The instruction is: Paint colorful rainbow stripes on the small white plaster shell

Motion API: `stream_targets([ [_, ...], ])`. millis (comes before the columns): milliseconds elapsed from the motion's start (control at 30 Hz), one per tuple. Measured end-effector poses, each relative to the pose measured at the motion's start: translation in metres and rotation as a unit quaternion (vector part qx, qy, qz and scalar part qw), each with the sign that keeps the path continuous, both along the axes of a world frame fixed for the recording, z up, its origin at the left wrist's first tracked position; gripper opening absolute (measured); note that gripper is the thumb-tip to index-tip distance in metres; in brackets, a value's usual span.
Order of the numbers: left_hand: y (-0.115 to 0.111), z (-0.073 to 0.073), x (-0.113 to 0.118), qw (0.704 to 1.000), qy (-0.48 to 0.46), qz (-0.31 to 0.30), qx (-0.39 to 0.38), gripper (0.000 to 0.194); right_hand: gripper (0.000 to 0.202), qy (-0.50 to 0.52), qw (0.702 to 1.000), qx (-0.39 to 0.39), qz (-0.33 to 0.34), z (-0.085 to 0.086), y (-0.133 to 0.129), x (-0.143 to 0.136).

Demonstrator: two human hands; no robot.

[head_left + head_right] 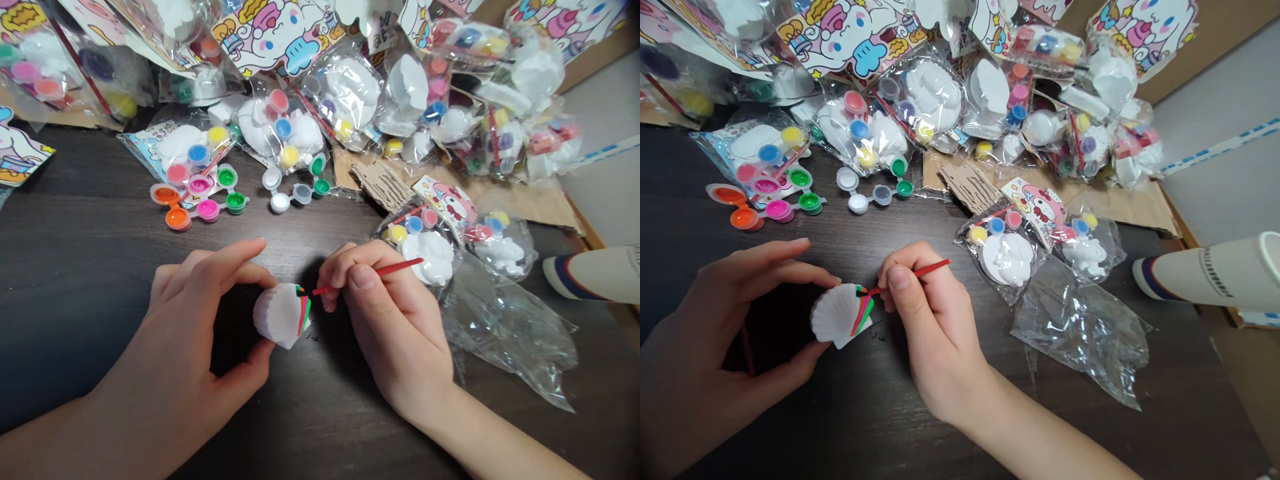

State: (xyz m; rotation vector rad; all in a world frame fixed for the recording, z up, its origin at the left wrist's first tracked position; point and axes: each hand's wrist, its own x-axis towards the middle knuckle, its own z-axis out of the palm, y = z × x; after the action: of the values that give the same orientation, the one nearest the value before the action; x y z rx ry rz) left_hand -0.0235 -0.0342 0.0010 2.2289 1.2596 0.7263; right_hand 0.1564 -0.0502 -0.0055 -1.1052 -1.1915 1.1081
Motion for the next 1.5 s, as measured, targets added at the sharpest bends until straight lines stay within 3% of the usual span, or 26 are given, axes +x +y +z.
stream_targets([
  [400, -0.0005, -0.0015, 0.0016, 1.000, -0.006, 0.008, -0.003, 0.057, 0.021, 0.010, 1.000, -0.003, 0.006, 0.0015, -0.0016, 0.0007],
  [667, 0.0010, -0.0007, 0.0025, 1.000, 0.003, 0.013, 0.001, 0.057, 0.018, 0.026, 0.999, 0.000, -0.025, 0.0002, -0.0007, -0.0007],
  [1500, 0.0003, 0.0020, 0.0008, 1.000, 0.003, -0.001, -0.006, 0.057, 0.020, 0.025, 1.000, 0.001, -0.004, 0.0006, -0.0011, 0.0003],
])
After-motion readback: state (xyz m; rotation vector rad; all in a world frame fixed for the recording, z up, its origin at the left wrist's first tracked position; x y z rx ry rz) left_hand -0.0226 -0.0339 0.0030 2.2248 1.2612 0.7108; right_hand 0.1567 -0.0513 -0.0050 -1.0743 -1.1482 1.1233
